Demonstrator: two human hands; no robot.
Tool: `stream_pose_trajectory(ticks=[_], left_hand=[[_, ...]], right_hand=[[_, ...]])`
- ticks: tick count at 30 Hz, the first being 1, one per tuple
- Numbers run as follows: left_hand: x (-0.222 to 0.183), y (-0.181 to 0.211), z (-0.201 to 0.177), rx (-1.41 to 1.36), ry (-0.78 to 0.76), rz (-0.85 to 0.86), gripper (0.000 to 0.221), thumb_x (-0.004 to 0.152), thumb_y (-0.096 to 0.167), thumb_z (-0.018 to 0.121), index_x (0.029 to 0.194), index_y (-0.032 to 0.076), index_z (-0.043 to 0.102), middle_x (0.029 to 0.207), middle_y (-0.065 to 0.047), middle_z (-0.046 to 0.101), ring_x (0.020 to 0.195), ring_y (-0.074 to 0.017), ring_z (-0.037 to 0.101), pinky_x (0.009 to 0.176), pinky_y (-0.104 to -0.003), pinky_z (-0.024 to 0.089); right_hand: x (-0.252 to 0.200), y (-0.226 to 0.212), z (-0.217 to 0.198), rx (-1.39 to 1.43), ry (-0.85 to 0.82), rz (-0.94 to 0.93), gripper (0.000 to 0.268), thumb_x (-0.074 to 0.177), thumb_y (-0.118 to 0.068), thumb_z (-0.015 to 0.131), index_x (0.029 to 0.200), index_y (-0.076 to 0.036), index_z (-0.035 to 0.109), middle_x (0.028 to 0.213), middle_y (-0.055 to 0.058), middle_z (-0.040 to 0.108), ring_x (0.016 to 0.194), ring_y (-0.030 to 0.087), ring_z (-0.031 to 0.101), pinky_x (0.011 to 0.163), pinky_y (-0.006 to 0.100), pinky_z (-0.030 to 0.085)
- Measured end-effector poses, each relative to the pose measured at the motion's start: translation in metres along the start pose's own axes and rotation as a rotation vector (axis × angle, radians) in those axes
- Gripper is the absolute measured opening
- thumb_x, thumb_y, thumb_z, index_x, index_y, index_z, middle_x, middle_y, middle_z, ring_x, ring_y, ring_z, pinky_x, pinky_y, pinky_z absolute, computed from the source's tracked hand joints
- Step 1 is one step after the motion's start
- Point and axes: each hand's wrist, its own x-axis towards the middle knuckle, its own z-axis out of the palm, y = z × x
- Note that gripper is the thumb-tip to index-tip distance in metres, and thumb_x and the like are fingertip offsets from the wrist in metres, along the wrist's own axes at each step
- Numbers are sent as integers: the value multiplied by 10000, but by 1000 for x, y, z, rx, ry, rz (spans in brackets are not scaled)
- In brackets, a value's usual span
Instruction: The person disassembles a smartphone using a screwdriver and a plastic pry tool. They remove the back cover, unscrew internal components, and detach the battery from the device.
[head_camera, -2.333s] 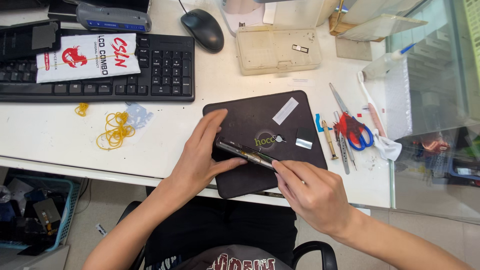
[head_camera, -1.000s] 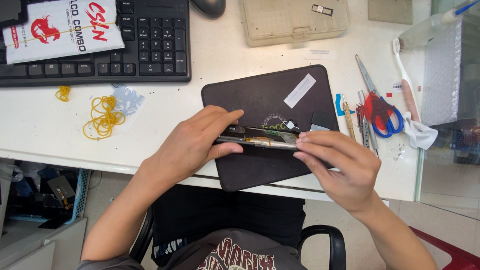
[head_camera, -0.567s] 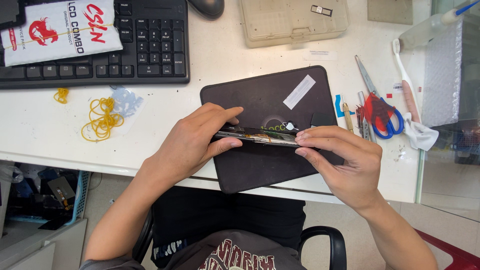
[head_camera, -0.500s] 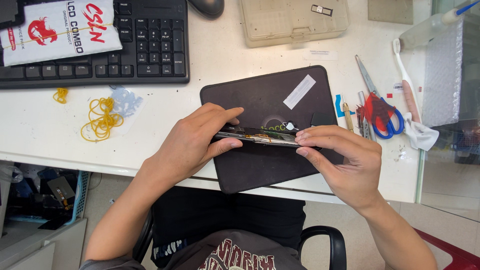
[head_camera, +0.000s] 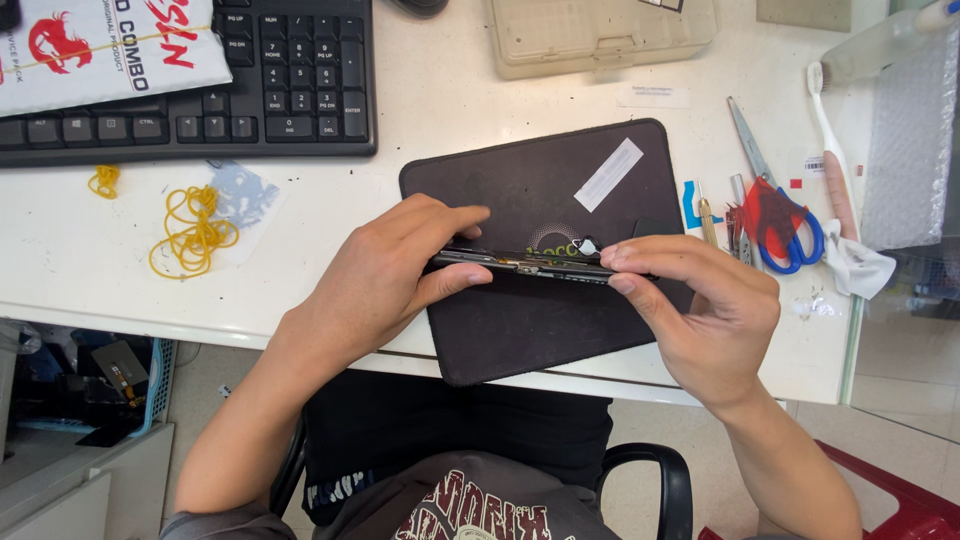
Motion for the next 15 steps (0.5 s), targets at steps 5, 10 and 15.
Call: stream_pose_trajectory(ticks=[5,10,15], left_hand=[[-6,1,-2,50,27,155,531,794,286,838,1185,-13,640,1069,-142,690,1050,-333,660,873,-415,555],[-22,8,-5,143,-54,242,682,695,205,853,1262,-65,587,1242,-178,634,1189,-356,609,992,-426,522],[-35,10,-2,202,-145,173,934,538,196,836,1374,-74,518,1345,-179,579,1274,-363,543,1074,-441,462]], right_hand=[[-4,2,2,-43,-21,-147,157,900,5,789,1031,18,704,1032,140,745,1007,235,758,894,302,624],[-17,3,10,-243,-61,-444,229,803,-74,848,969,6,712,973,123,745,981,267,753,839,348,642],[-29,5,11,-364,-126,-548,240,786,-65,883,965,-19,731,982,95,746,987,278,750,834,371,644]])
